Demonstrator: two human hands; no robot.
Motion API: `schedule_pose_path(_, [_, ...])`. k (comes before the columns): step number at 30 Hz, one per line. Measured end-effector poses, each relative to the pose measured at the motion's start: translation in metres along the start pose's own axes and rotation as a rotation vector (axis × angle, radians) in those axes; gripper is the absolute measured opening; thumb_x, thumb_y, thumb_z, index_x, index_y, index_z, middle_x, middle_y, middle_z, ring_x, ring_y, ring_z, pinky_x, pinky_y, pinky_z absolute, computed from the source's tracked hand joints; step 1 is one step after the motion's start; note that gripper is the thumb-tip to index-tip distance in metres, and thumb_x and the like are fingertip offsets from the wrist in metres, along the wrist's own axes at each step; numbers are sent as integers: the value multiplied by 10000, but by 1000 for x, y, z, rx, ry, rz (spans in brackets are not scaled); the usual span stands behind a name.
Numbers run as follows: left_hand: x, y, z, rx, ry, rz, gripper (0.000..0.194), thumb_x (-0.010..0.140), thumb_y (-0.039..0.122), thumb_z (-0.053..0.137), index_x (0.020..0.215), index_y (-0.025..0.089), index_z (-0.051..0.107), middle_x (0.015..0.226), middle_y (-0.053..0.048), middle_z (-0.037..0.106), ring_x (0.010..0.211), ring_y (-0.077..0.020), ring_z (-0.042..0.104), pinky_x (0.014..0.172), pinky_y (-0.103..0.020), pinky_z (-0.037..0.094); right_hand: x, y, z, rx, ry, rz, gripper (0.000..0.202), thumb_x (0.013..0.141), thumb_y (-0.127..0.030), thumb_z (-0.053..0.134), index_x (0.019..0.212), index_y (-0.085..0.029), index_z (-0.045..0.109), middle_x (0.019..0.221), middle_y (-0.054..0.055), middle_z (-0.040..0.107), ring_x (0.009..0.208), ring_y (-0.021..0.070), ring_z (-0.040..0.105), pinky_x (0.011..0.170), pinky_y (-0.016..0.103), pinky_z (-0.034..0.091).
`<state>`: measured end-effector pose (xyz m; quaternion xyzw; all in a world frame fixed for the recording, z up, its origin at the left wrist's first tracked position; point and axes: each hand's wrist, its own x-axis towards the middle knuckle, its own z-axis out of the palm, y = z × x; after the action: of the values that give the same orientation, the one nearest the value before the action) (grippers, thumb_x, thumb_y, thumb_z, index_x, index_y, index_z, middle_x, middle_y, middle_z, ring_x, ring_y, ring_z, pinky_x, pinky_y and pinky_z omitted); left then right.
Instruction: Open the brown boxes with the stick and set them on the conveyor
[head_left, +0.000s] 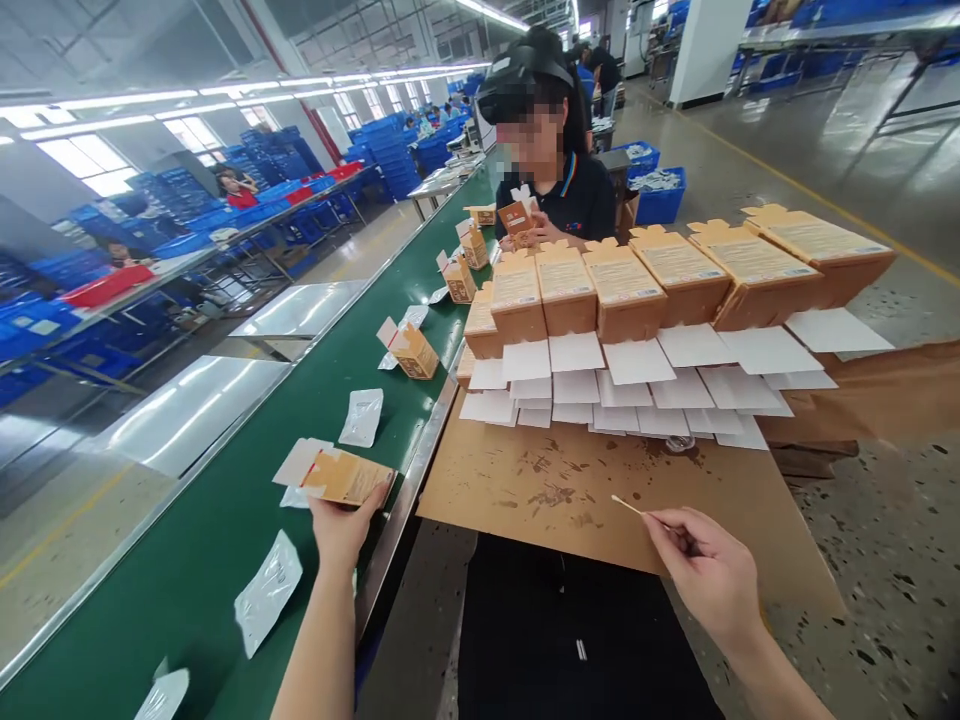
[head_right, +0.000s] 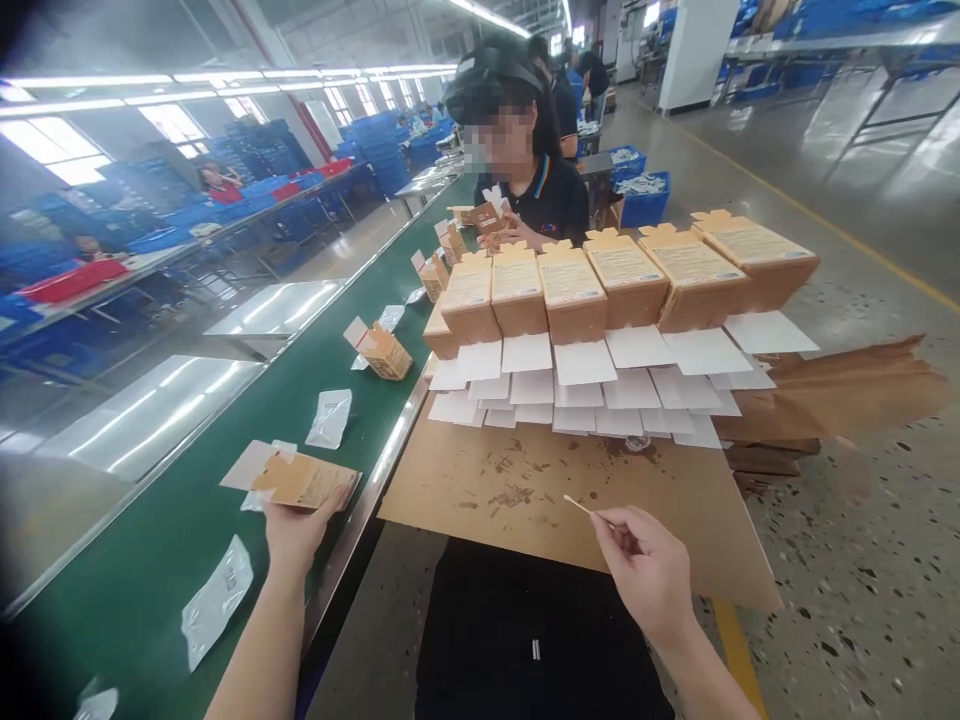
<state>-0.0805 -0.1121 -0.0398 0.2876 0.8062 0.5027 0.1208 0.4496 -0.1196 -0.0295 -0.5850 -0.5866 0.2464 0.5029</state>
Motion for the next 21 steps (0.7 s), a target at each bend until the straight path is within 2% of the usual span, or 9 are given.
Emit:
schedule_pose_path(3, [-5, 1, 12, 16, 12, -20, 970, 586, 411, 1156, 1368, 302, 593, 1375, -122, 854, 1490, -459, 799, 1313, -689, 622, 3, 1, 3, -13, -4, -10, 525, 1057, -720, 833, 753, -296, 894, 643, 48, 752, 513, 226, 657, 494, 353, 591])
schedule_pose_path(6, [-6, 12, 23, 71, 30, -32, 935, 629, 376, 1128, 1391, 299, 591, 1313, -126, 846, 1504, -481, 785, 1290, -690, 633, 3, 2, 7, -6, -18, -21, 527, 1069, -720, 822, 757, -303, 906, 643, 52, 749, 516, 228, 652, 477, 350, 580])
schedule_pose_path(10, [3, 32, 29, 71, -25, -52, 902, 586, 322, 1131, 1310, 285, 594, 1282, -142, 809, 1486, -505, 772, 1285, -707, 624, 6, -2, 12, 41, -55, -31, 460, 1070, -644, 844, 776, -299, 925, 642, 53, 757, 516, 224, 666, 485, 340, 602])
schedule_pose_path(12, [2, 36, 30, 59, -10, -48, 940, 563, 319, 1145, 1311, 283, 576, 1308, -130, 776, 1485, -489, 760, 1317, -711, 599, 7, -3, 9, 42, -47, -32, 455, 1055, -641, 852, 764, -299, 920, 642, 57, 765, 510, 228, 668, 482, 349, 604])
schedule_pose_path(15, [-13, 31, 27, 6, 110, 22, 1082, 557, 358, 1151, 1438, 278, 528, 1458, -129, 676, 1560, -447, 690, 1396, -677, 533, 5, 1, -9, -6, 18, -1, 441, 1026, -657, 854, 739, -325, 897, 653, 58, 782, 507, 246, 681, 486, 376, 614])
schedule_pose_path(17, [-28, 28, 25, -30, 240, 141, 1113, 595, 423, 1122, 1510, 278, 505, 1537, -138, 590, 1560, -427, 660, 1388, -655, 543, -1, 8, -28, -56, 78, 45, 382, 999, -643, 870, 752, -352, 898, 669, 56, 801, 519, 258, 710, 519, 385, 651])
schedule_pose_path(19, [-37, 34, 31, -88, 297, 274, 971, 690, 487, 1049, 1487, 272, 538, 1505, -135, 577, 1456, -403, 696, 1318, -639, 599, -7, 16, -46, -100, 114, 98, 319, 973, -630, 890, 782, -377, 919, 692, 61, 829, 534, 267, 744, 563, 389, 693])
schedule_pose_path(21, [-34, 55, 53, -156, 193, 294, 728, 832, 520, 929, 1429, 266, 597, 1418, -131, 640, 1356, -374, 735, 1255, -602, 630, -10, 20, -56, -131, 132, 134, 327, 948, -667, 901, 781, -388, 930, 691, 71, 841, 528, 279, 758, 558, 398, 703])
